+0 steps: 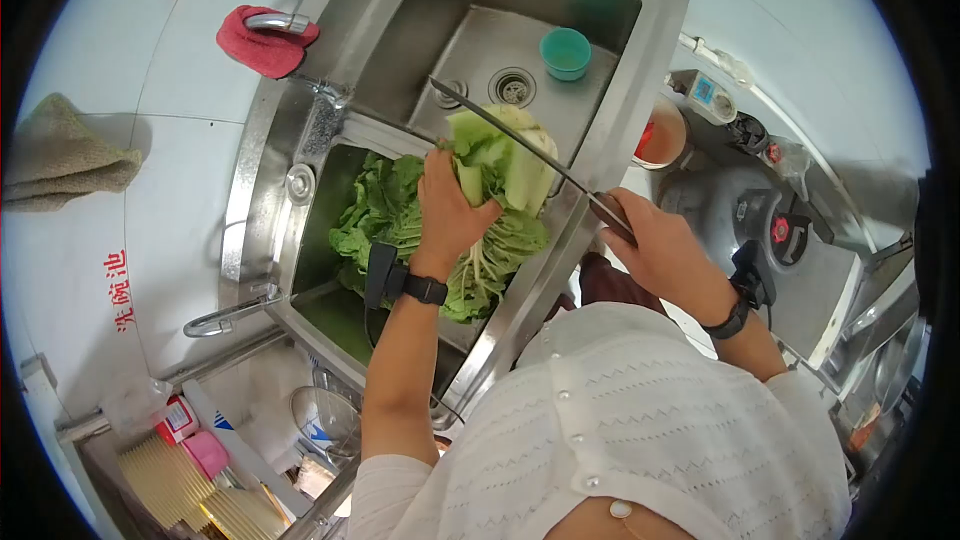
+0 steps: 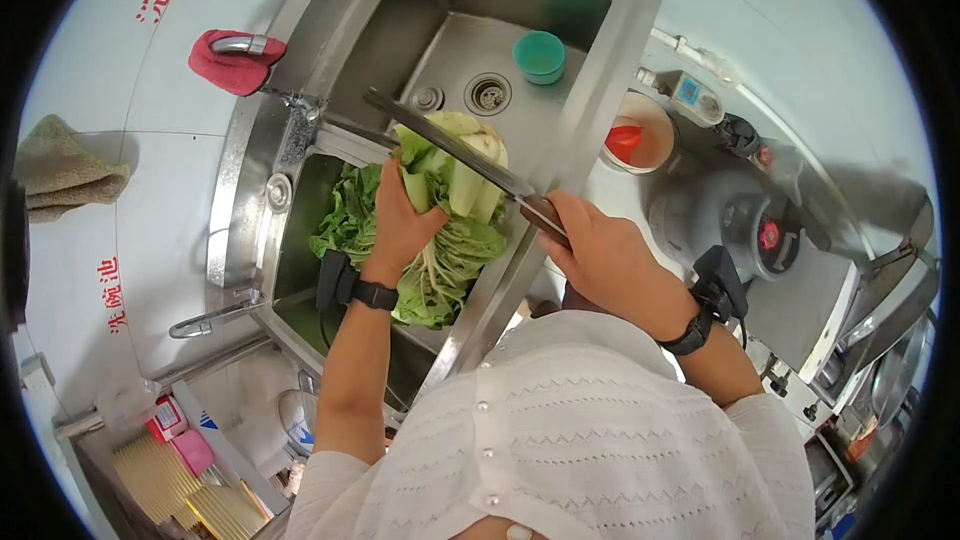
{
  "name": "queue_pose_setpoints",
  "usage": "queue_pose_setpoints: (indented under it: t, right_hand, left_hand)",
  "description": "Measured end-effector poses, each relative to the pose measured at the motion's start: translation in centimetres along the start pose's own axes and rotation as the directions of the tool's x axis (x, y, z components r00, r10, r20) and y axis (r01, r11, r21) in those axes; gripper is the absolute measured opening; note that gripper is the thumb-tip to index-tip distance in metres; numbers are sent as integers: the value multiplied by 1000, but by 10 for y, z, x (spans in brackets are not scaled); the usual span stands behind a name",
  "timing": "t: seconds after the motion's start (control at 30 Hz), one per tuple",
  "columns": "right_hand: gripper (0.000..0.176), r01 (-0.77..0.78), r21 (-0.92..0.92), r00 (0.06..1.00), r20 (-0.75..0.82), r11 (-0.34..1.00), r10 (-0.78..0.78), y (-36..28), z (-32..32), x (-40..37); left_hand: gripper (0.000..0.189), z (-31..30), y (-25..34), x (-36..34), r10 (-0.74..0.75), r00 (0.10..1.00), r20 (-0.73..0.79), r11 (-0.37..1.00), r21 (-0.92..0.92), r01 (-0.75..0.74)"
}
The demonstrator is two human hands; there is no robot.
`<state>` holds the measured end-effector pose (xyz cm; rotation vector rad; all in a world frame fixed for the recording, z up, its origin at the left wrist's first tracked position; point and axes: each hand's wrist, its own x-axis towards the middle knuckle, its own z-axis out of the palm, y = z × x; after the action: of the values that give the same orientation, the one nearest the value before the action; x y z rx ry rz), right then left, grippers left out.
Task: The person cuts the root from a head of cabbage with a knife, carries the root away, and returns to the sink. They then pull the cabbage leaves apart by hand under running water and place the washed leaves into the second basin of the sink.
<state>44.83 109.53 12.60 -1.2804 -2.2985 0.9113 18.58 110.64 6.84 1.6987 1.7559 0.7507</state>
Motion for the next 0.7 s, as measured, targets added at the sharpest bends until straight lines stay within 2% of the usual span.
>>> queue_pose_setpoints:
  t: [0.07,0.1,0.17,0.23,0.3,0.4,0.47,0.57,0.6,0.67,0.7]
  right_hand:
    - [38,3,-30,1000,2,1000,-3,5,-1,-2]
    - [38,-9,-61,999,39,998,11,5,-2,-6]
    - [38,-28,-87,996,82,996,35,8,-6,-13]
    - [37,-106,-22,986,128,994,108,12,-9,-18]
    - [35,-120,-17,981,149,993,121,12,-13,-17]
    - [31,-128,11,978,170,992,125,13,-18,-9]
    - [29,-125,31,976,184,992,117,14,-16,-1]
    - [25,-98,-15,979,178,995,99,15,-5,16]
    - [25,-133,13,969,212,991,127,18,-3,25]
    - [26,-165,29,958,242,986,153,19,2,44]
    - [24,-93,14,978,187,996,89,16,7,52]
  left_hand:
    - [82,8,-2,-3,35,997,-67,992,122,-26]
    - [82,11,-4,-4,31,998,-59,993,115,-24]
    - [89,16,-8,-6,-43,995,-90,907,414,77]
    - [89,18,-6,-7,-80,994,-73,900,423,103]
    - [90,21,-7,-8,-117,991,-59,893,431,131]
    - [91,19,-8,-9,-39,999,-21,928,370,44]
    - [89,12,1,-15,46,997,58,930,363,-64]
    - [89,18,3,-12,1,997,73,928,371,-28]
    - [89,19,-1,-12,-1,998,68,929,370,-24]
    - [88,24,-12,-10,61,998,10,910,410,-59]
    - [88,25,-14,-8,62,998,13,912,405,-62]
